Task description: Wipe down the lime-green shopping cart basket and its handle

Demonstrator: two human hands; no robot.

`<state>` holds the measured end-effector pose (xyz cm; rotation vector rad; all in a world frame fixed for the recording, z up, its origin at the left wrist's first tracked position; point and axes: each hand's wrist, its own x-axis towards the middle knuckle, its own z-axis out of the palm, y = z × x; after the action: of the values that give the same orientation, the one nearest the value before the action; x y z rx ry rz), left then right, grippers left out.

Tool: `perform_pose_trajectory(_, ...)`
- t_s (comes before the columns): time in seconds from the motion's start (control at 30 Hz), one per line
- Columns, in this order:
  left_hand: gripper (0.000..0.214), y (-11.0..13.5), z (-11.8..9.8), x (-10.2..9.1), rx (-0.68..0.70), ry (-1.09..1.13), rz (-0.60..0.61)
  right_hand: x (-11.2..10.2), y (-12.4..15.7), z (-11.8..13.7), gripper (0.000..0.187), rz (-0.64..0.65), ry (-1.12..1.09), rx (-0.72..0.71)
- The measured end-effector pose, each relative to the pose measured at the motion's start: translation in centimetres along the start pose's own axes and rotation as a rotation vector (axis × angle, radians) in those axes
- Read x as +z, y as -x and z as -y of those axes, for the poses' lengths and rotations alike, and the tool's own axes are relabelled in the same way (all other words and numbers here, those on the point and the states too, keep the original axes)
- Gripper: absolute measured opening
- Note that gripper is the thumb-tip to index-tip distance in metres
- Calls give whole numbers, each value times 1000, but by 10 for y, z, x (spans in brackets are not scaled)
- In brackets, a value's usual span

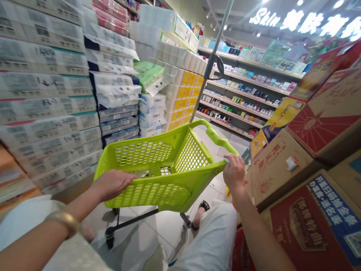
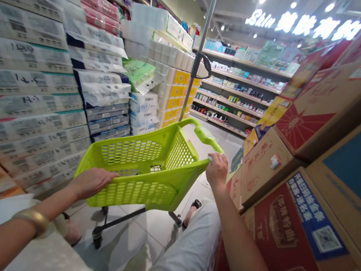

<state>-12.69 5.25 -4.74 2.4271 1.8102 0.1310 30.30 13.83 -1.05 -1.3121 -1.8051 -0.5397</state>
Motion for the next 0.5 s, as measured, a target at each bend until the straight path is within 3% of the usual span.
perform_pose_trajectory(0.17, 63, -7, -11, -6, -240, -62, 106, 22, 41, 87, 37, 132, -94, -123)
perform_pose_trajectory(0.27, 68, -6, -23, -7, -286, -59, 125, 49, 70, 151, 38, 199, -191, -210)
perform_pose_trajectory(0.33, 68, -4, -27, -7, -290, -49, 134, 61, 81, 178, 38, 220, -233, -247)
perform_pose_trajectory(0.4, 67, -1, -27, -6, -289, -39, 135, 61, 83, 185, 38, 250, -258, -302)
perform_pose_trajectory(0.5, 68, 1, -24, -4, -294, -25, 123, 41, 75, 156, 39, 253, -222, -303)
